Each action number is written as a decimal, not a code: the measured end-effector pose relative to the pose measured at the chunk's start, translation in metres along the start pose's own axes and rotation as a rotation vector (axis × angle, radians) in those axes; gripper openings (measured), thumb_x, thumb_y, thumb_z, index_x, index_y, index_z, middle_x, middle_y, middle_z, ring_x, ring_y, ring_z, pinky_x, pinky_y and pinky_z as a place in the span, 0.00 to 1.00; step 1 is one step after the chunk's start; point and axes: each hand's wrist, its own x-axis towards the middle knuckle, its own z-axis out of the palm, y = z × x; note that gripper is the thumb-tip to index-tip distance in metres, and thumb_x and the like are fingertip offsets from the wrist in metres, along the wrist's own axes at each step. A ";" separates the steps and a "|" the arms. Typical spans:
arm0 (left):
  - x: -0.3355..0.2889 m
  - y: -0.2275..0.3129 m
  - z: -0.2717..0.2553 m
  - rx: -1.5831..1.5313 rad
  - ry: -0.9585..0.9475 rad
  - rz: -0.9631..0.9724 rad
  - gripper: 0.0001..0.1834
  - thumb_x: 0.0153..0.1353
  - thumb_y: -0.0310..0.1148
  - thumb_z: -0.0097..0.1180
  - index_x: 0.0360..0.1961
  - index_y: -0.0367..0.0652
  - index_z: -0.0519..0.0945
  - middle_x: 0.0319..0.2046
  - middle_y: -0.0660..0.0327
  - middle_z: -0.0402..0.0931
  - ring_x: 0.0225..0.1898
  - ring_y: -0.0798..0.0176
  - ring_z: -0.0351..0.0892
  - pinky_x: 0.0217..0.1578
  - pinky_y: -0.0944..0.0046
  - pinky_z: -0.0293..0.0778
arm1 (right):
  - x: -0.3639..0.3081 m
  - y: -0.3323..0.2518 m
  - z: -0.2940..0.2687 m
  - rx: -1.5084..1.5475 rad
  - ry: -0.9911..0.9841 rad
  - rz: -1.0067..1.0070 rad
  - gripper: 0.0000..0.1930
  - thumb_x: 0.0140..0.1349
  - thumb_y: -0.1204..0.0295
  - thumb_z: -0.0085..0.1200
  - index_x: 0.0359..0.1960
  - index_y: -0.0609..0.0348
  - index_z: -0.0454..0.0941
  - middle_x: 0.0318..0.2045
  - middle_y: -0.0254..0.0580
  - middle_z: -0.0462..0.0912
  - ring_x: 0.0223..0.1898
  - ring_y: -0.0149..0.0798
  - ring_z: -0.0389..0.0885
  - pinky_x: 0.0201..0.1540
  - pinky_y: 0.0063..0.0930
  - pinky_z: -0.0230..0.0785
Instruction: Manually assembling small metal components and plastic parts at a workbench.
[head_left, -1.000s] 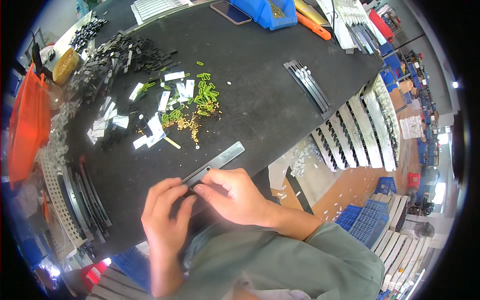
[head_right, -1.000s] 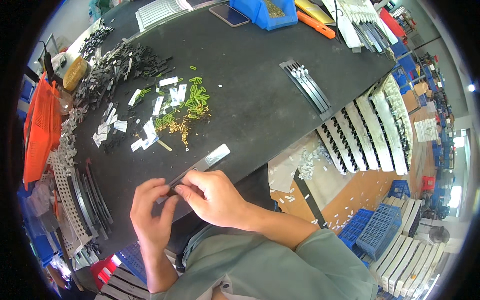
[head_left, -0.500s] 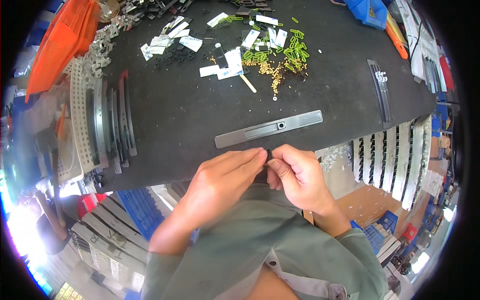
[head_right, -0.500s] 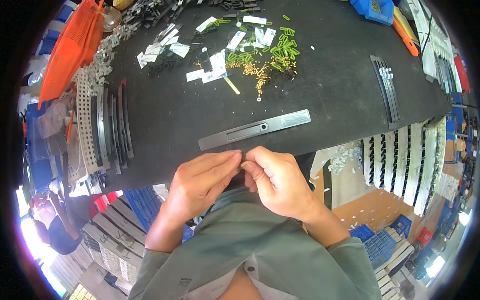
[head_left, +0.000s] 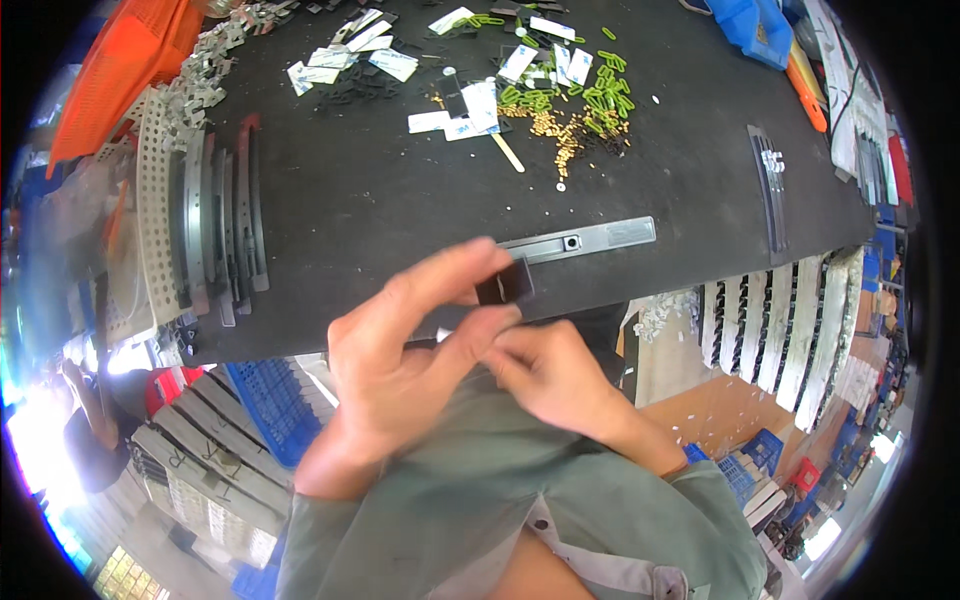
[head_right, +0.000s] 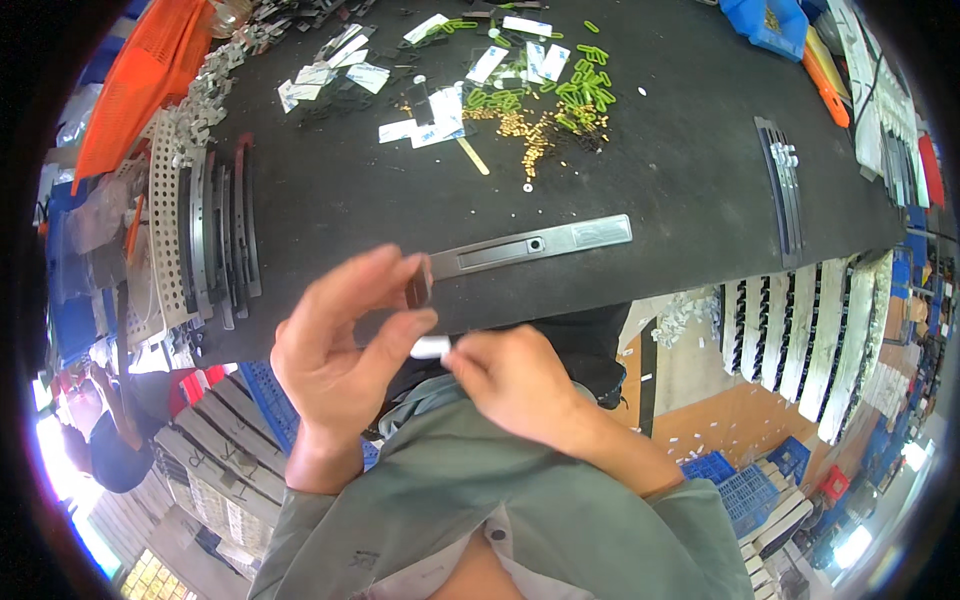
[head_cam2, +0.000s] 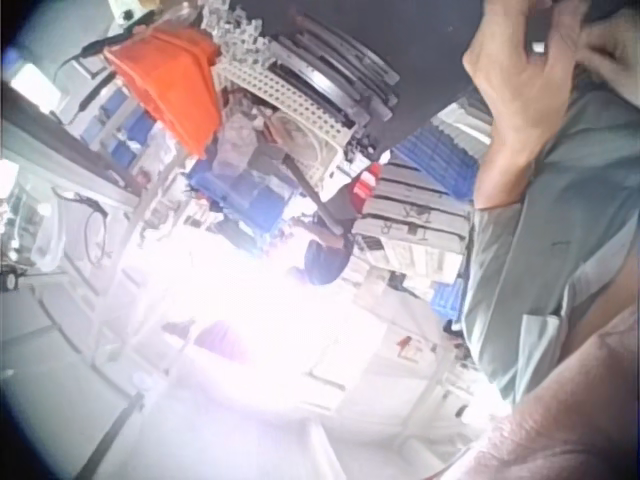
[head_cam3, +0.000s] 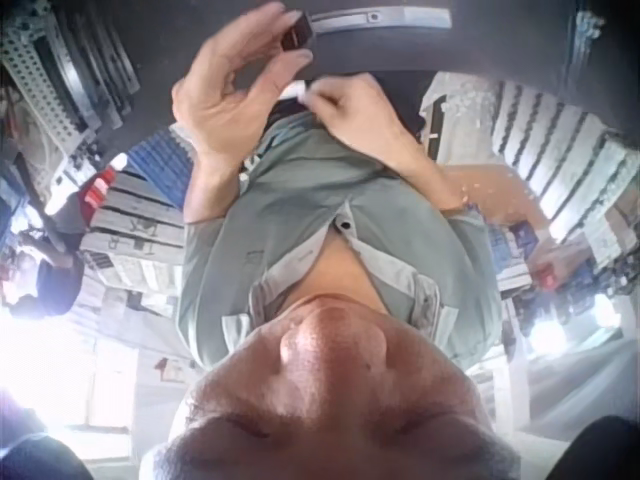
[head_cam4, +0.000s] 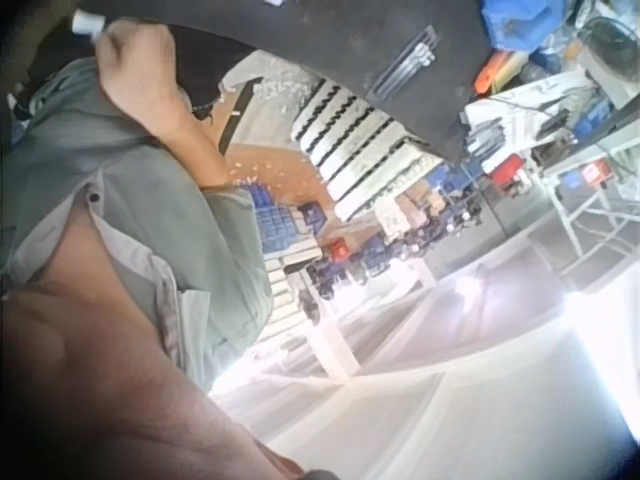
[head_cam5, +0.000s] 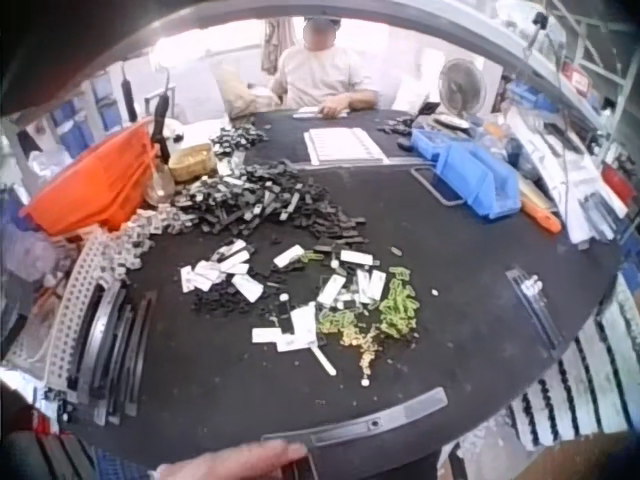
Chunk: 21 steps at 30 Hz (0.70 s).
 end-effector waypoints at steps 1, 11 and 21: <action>0.004 0.001 0.002 0.006 0.031 -0.036 0.27 0.53 0.13 0.69 0.56 0.28 0.79 0.48 0.46 0.85 0.46 0.60 0.87 0.47 0.63 0.83 | -0.005 0.000 0.000 -0.168 -0.044 -0.023 0.10 0.63 0.69 0.63 0.33 0.66 0.83 0.20 0.47 0.81 0.21 0.47 0.80 0.26 0.39 0.72; 0.026 -0.009 0.044 0.473 -0.047 0.248 0.14 0.49 0.19 0.70 0.39 0.38 0.88 0.41 0.55 0.84 0.39 0.54 0.85 0.39 0.60 0.81 | 0.022 0.009 0.021 -0.713 0.286 -0.571 0.23 0.58 0.70 0.56 0.54 0.68 0.78 0.57 0.58 0.78 0.64 0.59 0.72 0.71 0.52 0.62; 0.046 -0.020 0.104 0.616 -0.219 0.354 0.15 0.45 0.24 0.67 0.39 0.40 0.87 0.42 0.57 0.82 0.42 0.53 0.82 0.43 0.55 0.78 | 0.042 0.031 0.041 -0.342 0.340 -0.436 0.25 0.81 0.64 0.37 0.73 0.65 0.60 0.71 0.48 0.66 0.72 0.40 0.65 0.75 0.36 0.58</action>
